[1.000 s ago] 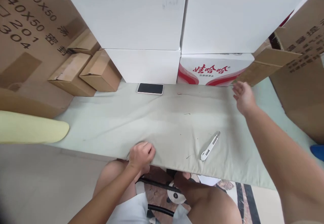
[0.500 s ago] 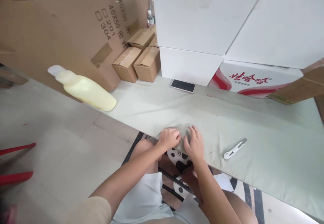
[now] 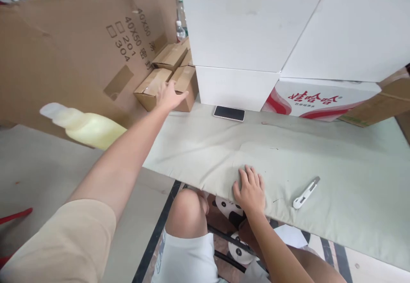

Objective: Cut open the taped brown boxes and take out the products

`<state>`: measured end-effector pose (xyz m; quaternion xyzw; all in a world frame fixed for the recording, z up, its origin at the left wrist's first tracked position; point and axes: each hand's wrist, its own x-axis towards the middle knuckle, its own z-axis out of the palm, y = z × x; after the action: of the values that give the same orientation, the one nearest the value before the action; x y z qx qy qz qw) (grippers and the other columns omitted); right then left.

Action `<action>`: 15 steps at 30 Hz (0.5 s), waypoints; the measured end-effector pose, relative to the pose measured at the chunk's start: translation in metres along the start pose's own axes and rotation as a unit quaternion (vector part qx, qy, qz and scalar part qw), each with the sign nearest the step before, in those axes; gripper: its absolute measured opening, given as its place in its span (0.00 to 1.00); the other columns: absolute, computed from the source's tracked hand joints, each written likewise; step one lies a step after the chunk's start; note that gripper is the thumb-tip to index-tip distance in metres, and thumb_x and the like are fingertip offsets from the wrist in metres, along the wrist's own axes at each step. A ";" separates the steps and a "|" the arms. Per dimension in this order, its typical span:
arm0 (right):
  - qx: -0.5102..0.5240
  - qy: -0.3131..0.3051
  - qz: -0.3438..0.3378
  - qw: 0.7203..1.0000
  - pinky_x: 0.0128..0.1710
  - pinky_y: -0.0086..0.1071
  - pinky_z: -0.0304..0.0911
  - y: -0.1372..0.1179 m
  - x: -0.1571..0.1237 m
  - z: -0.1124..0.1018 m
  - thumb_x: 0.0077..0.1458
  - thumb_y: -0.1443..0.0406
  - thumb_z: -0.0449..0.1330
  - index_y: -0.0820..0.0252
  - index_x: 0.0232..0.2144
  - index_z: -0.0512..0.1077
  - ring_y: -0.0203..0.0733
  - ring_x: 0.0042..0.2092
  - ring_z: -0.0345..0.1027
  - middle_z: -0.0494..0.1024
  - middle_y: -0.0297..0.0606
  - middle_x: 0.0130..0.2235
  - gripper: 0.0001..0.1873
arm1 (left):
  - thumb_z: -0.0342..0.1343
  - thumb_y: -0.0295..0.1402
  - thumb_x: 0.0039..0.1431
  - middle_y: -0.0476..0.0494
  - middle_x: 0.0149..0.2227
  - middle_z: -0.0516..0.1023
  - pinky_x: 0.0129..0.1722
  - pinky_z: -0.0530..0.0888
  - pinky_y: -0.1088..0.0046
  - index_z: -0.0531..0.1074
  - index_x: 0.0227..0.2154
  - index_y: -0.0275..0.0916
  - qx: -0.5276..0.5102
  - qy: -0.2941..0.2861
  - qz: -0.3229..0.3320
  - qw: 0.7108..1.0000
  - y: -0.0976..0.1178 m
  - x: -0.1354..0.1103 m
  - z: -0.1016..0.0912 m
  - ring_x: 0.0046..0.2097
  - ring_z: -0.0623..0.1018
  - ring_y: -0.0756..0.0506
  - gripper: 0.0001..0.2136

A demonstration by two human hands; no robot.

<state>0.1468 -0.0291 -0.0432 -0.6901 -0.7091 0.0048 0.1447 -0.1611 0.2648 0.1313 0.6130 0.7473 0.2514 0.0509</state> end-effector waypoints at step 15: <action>0.025 -0.001 0.001 1.000 0.68 0.52 0.52 -0.001 0.005 -0.004 0.63 0.62 0.52 0.62 0.57 0.73 0.56 0.68 0.60 0.71 0.49 0.64 0.23 | 0.70 0.43 0.43 0.35 0.58 0.59 0.59 0.67 0.46 0.68 0.56 0.51 -0.096 -0.038 -0.137 0.985 -0.010 -0.003 0.021 0.57 0.72 0.29 0.34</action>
<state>0.1472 -0.0247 -0.0379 -0.6868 -0.7083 0.0234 0.1612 -0.1615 0.2675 0.1075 0.5058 0.7945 0.2888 0.1719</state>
